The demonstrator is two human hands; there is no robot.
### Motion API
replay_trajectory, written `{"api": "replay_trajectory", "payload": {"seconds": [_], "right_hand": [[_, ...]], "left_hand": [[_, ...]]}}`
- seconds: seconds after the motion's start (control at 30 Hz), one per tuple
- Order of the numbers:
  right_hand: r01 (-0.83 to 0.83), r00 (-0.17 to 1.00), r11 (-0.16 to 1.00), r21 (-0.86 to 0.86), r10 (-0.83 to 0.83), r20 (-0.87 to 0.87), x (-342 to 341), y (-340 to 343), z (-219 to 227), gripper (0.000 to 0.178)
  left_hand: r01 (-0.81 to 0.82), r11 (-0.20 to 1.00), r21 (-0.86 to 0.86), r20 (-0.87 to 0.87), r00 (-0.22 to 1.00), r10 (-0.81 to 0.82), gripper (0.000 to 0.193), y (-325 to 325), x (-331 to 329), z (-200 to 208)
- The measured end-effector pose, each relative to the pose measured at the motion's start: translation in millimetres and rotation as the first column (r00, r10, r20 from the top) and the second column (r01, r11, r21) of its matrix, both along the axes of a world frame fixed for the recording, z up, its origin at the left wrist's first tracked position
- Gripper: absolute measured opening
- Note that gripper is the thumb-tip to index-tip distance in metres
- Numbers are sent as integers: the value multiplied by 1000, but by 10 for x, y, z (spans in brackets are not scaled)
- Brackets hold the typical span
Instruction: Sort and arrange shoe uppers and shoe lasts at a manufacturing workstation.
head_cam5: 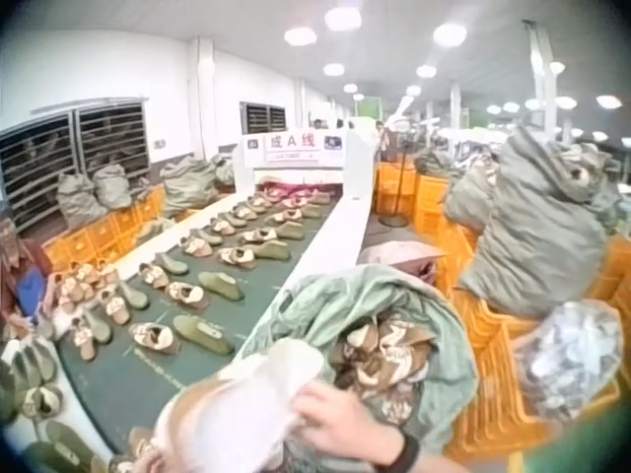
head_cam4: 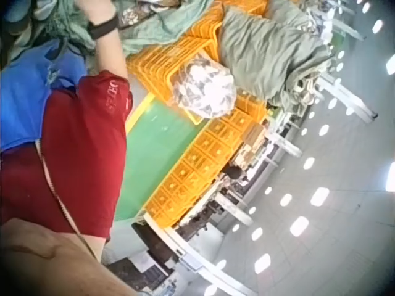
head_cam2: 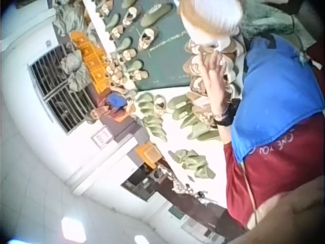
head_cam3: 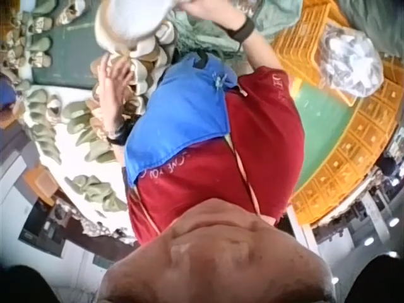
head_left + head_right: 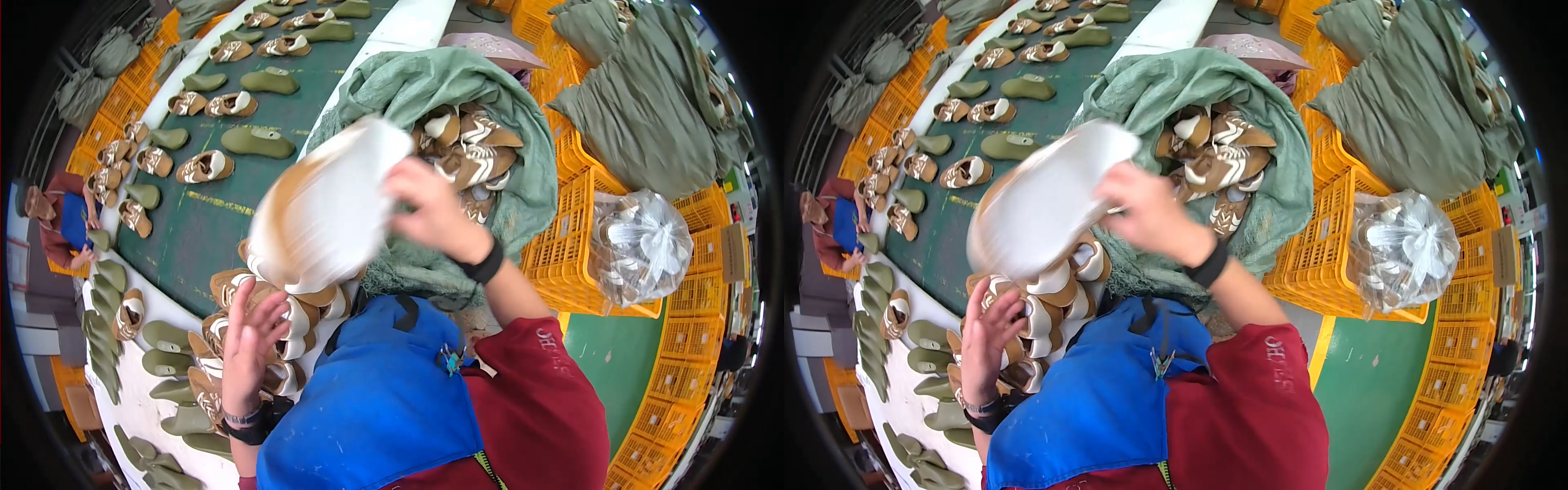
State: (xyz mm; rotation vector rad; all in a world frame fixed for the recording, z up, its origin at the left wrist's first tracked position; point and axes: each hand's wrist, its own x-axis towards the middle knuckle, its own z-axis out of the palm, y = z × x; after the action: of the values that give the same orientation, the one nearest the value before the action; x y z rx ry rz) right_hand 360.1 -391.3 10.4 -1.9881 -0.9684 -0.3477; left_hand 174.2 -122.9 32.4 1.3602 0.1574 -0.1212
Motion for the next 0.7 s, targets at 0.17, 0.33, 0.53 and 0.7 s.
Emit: {"api": "replay_trajectory", "payload": {"seconds": [0.17,0.33,0.53,0.7], "right_hand": [[-190,963,980,66,172,207,-266,867,69,24],[-264,937,955,138,220,273,-283,1206,153,18],[-345,932,930,129,323,168,-316,1329,291,24],[-374,915,881,289,401,-41,-404,1408,317,29]], "left_hand": [[-68,627,-776,-139,988,-65,98,135,-8,22],[-16,730,-683,-88,994,-60,101,308,-214,84],[-55,881,-470,-44,998,39,77,411,-229,-131],[-119,865,-488,-23,992,124,83,401,-251,-55]]}}
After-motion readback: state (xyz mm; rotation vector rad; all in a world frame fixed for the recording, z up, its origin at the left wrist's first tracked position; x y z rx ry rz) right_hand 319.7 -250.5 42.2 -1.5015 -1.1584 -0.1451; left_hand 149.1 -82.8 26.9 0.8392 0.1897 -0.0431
